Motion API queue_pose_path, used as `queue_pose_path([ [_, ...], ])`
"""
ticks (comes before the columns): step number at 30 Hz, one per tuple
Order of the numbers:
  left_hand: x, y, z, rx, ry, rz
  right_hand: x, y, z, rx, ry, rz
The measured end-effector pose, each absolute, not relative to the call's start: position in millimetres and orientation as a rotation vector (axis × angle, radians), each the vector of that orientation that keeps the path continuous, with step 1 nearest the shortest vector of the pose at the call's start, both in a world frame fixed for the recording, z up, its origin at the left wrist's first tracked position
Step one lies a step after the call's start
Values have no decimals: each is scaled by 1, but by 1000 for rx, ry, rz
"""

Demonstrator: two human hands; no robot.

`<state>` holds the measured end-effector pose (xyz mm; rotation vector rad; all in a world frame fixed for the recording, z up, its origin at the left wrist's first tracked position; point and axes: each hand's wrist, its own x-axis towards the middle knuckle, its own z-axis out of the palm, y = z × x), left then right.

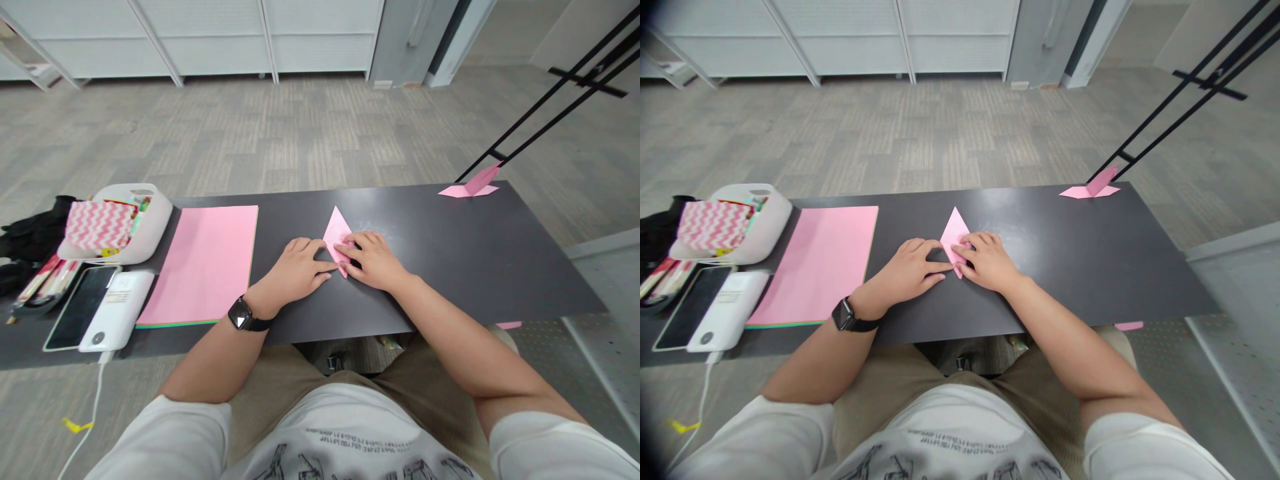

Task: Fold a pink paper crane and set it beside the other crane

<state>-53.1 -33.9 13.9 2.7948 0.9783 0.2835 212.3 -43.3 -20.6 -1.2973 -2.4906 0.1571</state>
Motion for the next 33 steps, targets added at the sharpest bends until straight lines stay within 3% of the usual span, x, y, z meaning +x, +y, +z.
queue_pose_path([
  [21,-63,-18,-3,2710,1378,195,213,-42,-25,-1305,-2486,141],
  [26,-65,-14,0,2644,1559,309,212,-42,-24,-1311,-2487,150],
  [33,-66,-11,1,2708,1241,421,213,-43,-24,-1298,-2491,145],
])
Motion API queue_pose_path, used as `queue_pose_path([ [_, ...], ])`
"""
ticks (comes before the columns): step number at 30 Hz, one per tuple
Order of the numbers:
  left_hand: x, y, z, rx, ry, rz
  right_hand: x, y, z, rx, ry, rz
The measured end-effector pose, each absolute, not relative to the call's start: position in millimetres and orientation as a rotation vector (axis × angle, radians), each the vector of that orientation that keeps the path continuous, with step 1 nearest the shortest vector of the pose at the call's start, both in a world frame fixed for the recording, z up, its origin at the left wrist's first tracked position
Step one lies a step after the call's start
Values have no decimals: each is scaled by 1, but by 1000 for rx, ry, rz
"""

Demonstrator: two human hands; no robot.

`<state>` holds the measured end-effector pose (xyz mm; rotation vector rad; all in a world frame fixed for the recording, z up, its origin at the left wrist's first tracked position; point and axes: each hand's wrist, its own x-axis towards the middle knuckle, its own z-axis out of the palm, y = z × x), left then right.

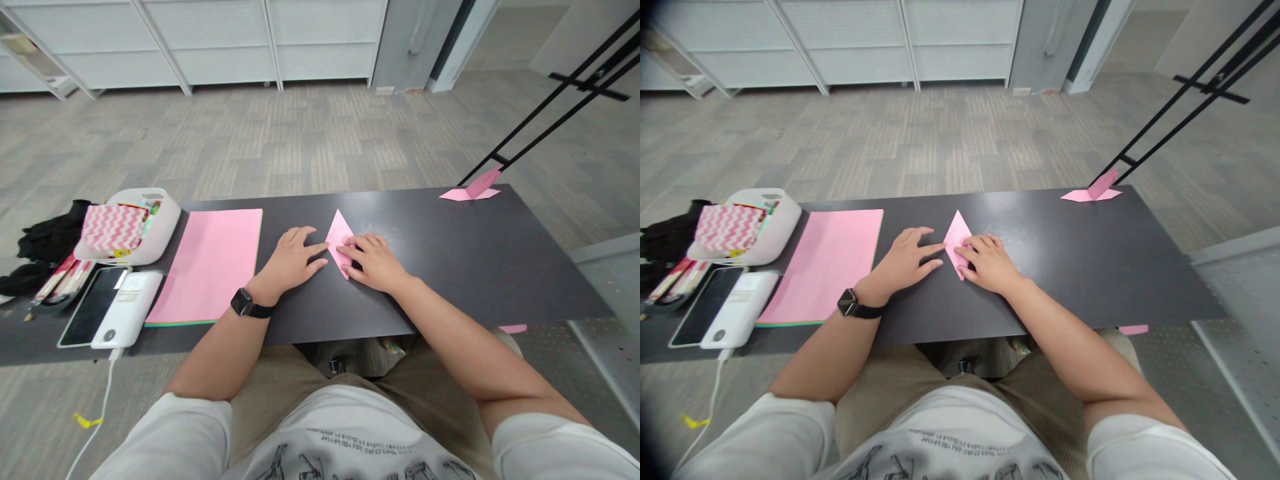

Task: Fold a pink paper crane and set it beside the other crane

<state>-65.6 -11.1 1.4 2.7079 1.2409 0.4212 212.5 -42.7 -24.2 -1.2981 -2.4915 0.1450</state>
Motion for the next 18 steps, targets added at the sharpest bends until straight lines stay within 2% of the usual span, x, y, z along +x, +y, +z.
queue_pose_path([
  [8,-65,-11,-2,2632,1505,385,212,-42,-25,-1289,-2479,157],
  [18,-58,-14,-1,2645,1438,404,214,-41,-28,-1278,-2488,119],
])
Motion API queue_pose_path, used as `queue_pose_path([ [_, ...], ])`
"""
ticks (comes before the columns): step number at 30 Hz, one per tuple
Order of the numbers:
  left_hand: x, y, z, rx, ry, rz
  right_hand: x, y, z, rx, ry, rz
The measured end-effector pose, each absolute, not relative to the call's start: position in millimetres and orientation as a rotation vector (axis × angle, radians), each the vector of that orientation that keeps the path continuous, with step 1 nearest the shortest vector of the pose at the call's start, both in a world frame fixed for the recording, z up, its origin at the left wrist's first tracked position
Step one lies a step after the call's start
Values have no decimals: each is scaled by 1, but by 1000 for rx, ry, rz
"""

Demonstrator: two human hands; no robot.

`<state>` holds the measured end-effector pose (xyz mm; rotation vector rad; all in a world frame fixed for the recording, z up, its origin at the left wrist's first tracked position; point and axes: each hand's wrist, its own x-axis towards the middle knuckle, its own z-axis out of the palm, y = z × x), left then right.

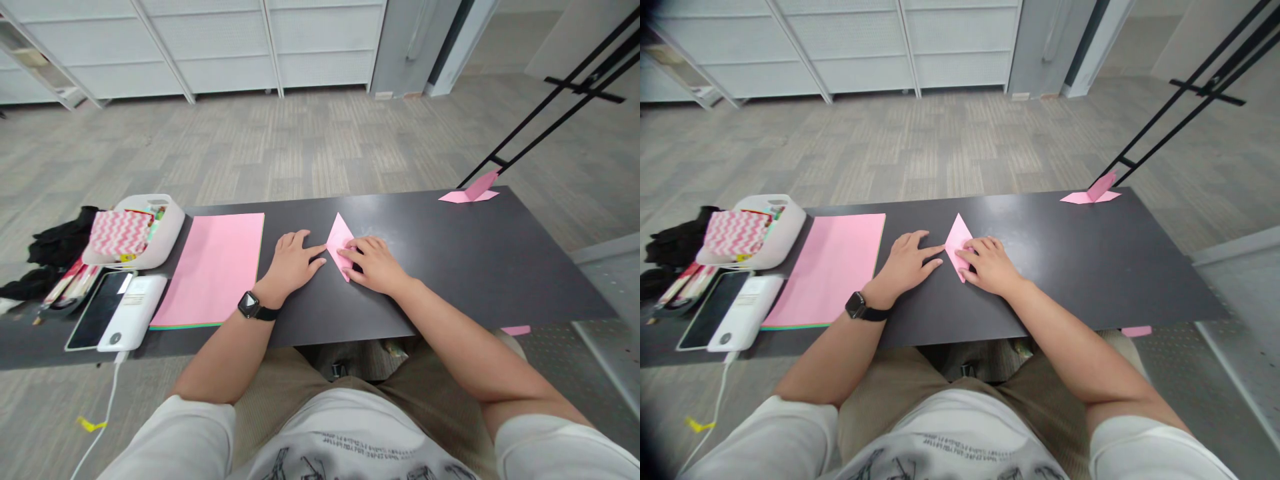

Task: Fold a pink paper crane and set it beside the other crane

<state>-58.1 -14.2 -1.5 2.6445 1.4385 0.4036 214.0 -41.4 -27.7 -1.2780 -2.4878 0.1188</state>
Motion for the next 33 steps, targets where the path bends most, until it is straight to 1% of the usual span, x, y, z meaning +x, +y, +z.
queue_pose_path([
  [2,-56,-15,0,2662,1375,475,214,-41,-28,-1277,-2484,118],
  [5,-52,-16,3,2689,1064,535,214,-41,-27,-1280,-2484,118],
  [8,-49,-17,6,2660,761,485,214,-41,-28,-1285,-2484,120],
  [10,-48,-18,6,2642,689,446,215,-41,-28,-1282,-2484,123],
  [23,-54,-24,11,2677,687,218,228,-41,-23,-1198,-2506,277],
  [33,-52,-30,14,2657,732,179,226,-40,-18,-1206,-2464,344],
])
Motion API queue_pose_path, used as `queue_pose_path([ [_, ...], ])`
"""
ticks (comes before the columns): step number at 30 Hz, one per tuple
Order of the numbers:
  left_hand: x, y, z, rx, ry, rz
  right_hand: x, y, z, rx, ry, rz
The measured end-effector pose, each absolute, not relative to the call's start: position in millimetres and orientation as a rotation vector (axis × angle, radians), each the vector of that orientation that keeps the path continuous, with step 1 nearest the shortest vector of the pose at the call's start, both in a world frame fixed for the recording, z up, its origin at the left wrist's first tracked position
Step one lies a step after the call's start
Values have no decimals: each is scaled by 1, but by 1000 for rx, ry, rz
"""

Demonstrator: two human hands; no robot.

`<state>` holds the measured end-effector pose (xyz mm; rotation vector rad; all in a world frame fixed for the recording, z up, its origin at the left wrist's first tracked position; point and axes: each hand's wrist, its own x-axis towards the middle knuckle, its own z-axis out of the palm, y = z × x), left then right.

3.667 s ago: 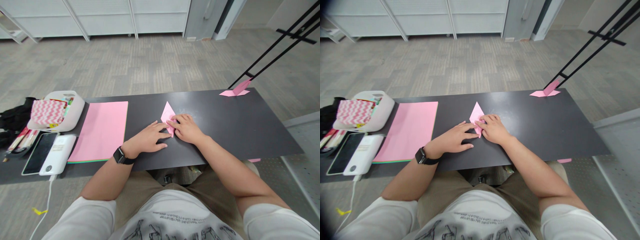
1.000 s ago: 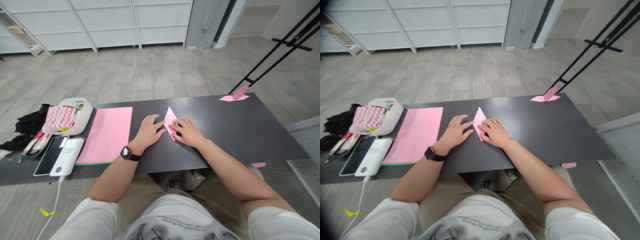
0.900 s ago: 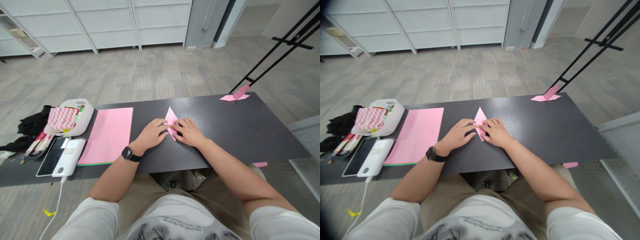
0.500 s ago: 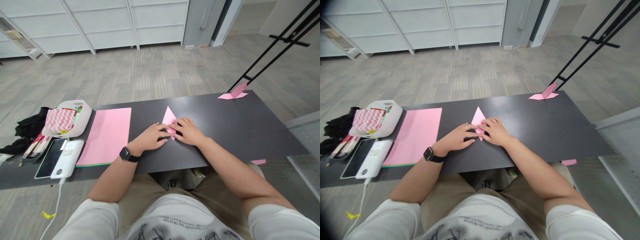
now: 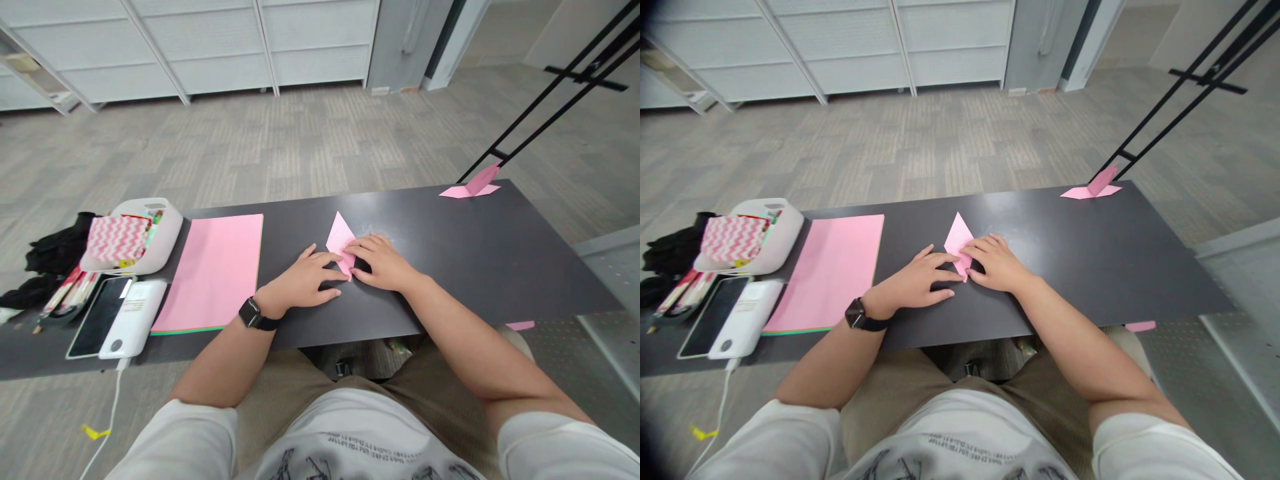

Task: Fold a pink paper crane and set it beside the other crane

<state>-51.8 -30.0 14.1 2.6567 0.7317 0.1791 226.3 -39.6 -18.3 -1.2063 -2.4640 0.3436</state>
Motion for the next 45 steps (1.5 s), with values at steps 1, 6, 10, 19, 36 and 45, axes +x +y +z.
queue_pose_path([
  [1,-51,-30,14,2646,740,187,227,-39,-19,-1201,-2463,343],
  [6,-48,-27,10,2631,790,231,228,-37,-22,-1166,-2421,345],
  [10,-45,-26,6,2668,800,298,228,-35,-25,-1239,-2317,253],
  [19,-36,-14,-3,2549,1036,604,226,-32,-27,-1311,-2351,201],
  [36,-33,-6,-11,2313,1521,513,210,-16,-3,-1558,-2378,294],
  [45,-32,-5,-11,2240,1473,597,197,-13,-14,-1610,-2242,360],
])
